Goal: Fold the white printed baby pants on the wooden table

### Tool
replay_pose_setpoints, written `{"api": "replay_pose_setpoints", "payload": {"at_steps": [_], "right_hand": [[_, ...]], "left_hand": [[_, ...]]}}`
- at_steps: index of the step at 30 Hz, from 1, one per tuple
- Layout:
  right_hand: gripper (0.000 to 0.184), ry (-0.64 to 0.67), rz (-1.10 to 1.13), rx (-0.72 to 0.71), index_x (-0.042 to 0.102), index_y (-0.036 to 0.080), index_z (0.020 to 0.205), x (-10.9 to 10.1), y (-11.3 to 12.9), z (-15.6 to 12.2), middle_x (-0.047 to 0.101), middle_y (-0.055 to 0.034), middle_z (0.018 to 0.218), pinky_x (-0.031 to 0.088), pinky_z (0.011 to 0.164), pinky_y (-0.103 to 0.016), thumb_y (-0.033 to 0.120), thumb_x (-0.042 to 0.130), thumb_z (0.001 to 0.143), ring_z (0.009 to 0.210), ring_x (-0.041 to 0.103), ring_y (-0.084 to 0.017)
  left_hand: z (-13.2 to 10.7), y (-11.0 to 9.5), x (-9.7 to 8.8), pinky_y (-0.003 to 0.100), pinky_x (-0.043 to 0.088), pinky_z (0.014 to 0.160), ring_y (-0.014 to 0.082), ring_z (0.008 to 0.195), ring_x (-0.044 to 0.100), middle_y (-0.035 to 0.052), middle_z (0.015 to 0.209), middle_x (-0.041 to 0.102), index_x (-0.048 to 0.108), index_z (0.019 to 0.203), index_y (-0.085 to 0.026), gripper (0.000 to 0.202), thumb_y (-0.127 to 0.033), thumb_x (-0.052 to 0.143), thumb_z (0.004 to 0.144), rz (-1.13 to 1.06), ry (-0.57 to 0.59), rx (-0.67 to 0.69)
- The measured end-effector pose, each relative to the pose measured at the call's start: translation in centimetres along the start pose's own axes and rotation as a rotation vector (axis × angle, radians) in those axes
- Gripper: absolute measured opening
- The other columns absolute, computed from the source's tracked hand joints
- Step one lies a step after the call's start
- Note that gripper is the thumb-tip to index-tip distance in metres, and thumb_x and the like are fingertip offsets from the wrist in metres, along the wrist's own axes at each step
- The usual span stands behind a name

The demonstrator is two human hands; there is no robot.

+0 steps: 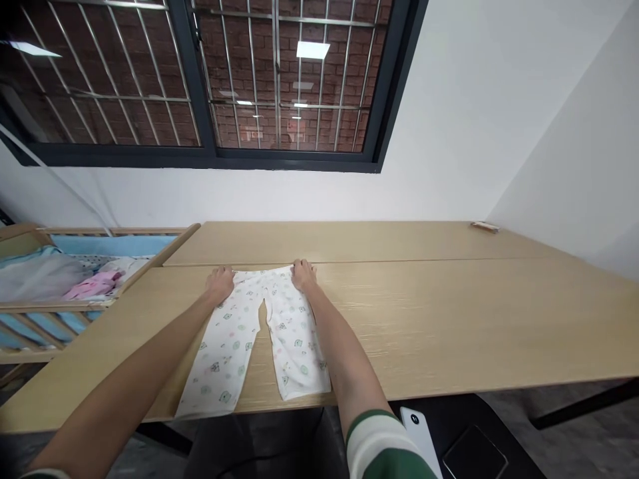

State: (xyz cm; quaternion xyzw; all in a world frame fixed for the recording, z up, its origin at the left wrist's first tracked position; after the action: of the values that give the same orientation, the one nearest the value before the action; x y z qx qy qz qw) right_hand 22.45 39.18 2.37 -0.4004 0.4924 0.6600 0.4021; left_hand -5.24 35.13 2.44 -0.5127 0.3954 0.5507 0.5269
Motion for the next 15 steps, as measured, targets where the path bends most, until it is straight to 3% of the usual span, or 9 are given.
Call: {"api": "replay_pose_setpoints", "payload": {"at_steps": [6, 9, 12, 15], "right_hand": [[0.026, 0.005, 0.074, 0.039, 0.059, 0.015, 0.120, 0.5, -1.1, 1.2, 0.061, -0.0171, 0.124, 0.036, 0.097, -0.036, 0.027, 0.044, 0.103, 0.118, 0.053, -0.026], [0.019, 0.014, 0.136, 0.054, 0.061, 0.016, 0.112, 0.5, -1.7, 1.6, 0.066, -0.0137, 0.115, 0.038, 0.091, -0.031, 0.026, 0.049, 0.100, 0.109, 0.057, -0.023], [0.013, 0.027, 0.217, 0.083, 0.063, 0.017, 0.104, 0.6, -2.2, 2.0, 0.070, -0.0086, 0.102, 0.040, 0.083, -0.028, 0.024, 0.054, 0.098, 0.095, 0.060, -0.019], [0.007, 0.039, 0.306, 0.117, 0.063, 0.017, 0.097, 0.6, -2.7, 2.3, 0.070, -0.0040, 0.090, 0.041, 0.076, -0.024, 0.022, 0.058, 0.094, 0.082, 0.060, -0.015]], "left_hand": [[0.0, -1.3, -1.3, 0.048, 0.053, 0.096, 0.0246, 0.111, 0.061, 0.0100, 0.126, 0.061, 0.060, 0.124, -0.016, 0.037, -0.040, 0.063, 0.096, -0.021, 0.001, 0.030], [-0.9, -2.3, -3.2, 0.047, 0.048, 0.099, 0.0277, 0.116, 0.058, 0.0159, 0.125, 0.061, 0.058, 0.125, -0.012, 0.033, -0.033, 0.052, 0.100, -0.050, -0.017, 0.059], [-2.8, -4.9, -5.4, 0.047, 0.041, 0.103, 0.0337, 0.127, 0.050, 0.0244, 0.130, 0.056, 0.052, 0.131, -0.007, 0.037, -0.025, 0.039, 0.101, -0.082, -0.041, 0.133], [-7.3, -9.6, -6.9, 0.044, 0.040, 0.103, 0.0330, 0.124, 0.053, 0.0211, 0.126, 0.061, 0.058, 0.122, -0.011, 0.035, -0.029, 0.038, 0.101, -0.126, 0.009, 0.304]]}}
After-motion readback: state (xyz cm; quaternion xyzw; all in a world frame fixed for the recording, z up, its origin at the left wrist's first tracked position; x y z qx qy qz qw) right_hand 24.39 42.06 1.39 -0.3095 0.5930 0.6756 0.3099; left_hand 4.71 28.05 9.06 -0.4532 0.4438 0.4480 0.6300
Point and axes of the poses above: each hand's wrist, its own z-axis towards the middle knuckle, its own x-axis out of the palm, y = z × x, the point moved 7 cm from there along z, towards the middle knuckle
